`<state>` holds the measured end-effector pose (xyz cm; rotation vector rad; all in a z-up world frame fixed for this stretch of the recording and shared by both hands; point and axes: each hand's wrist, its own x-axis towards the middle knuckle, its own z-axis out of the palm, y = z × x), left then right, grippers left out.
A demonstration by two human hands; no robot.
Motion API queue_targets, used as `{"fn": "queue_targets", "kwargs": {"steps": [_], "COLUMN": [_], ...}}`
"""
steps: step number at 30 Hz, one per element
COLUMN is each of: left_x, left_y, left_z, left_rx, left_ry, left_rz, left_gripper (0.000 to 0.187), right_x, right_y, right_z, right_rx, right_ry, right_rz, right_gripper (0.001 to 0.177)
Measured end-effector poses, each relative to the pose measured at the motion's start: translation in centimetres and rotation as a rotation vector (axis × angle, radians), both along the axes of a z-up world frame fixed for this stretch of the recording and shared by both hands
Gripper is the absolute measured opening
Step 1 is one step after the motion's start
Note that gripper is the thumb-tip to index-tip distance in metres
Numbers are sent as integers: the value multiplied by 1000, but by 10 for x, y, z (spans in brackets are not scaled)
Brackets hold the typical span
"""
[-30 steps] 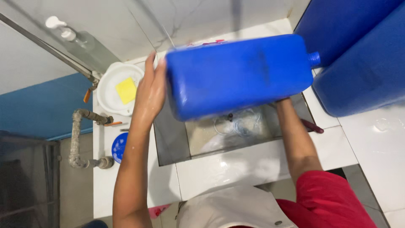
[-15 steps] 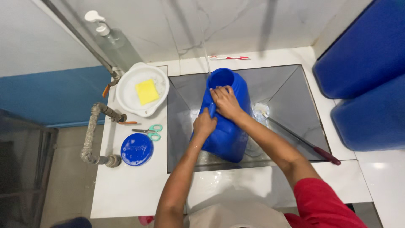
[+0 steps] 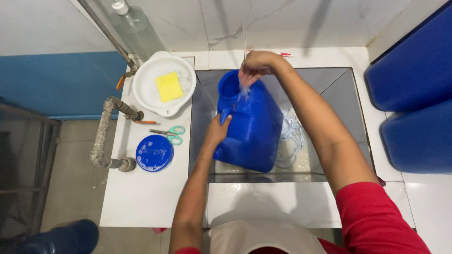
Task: The person cleans a blue plastic container by cutting off its label with scissors, scrubbing the exterior and interior with a sponge and soap, and rinsing it thoroughly. They also use a toothbrush to clean the cap and a small spout before rinsing and reassembling the container.
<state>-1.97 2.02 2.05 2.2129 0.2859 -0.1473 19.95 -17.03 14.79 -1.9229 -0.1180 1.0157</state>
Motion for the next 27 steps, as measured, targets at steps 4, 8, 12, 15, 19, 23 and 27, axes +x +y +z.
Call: {"fn": "queue_targets", "kwargs": {"steps": [4,8,12,15,19,23,27], "left_x": [39,81,112,119,114,83,52], "left_y": [-1,-32,-53,-50,-40,-45,-48], "left_z": [10,4,5,6,-9,-59,-83], "left_rx": [201,409,270,326,487,128,18], "left_ry": [-54,-545,-722,-564,-223,-393,-367], "left_rz": [-309,-313,-341,-410,-405,-202,-232], "left_gripper": [52,38,39,50,67,49,41], "right_x": [-7,-15,-6,6,-2,-82,-151], "right_y": [5,10,7,7,15,5,-5], "right_z": [20,31,27,14,0,-27,-52], "right_rx": [58,19,74,81,96,-317,-314], "right_ry": [-45,-145,-202,-281,-514,-941,-1553], "right_rz": [-33,-49,-83,-99,-144,421,449], "right_gripper": [17,18,23,23,30,22,84]}}
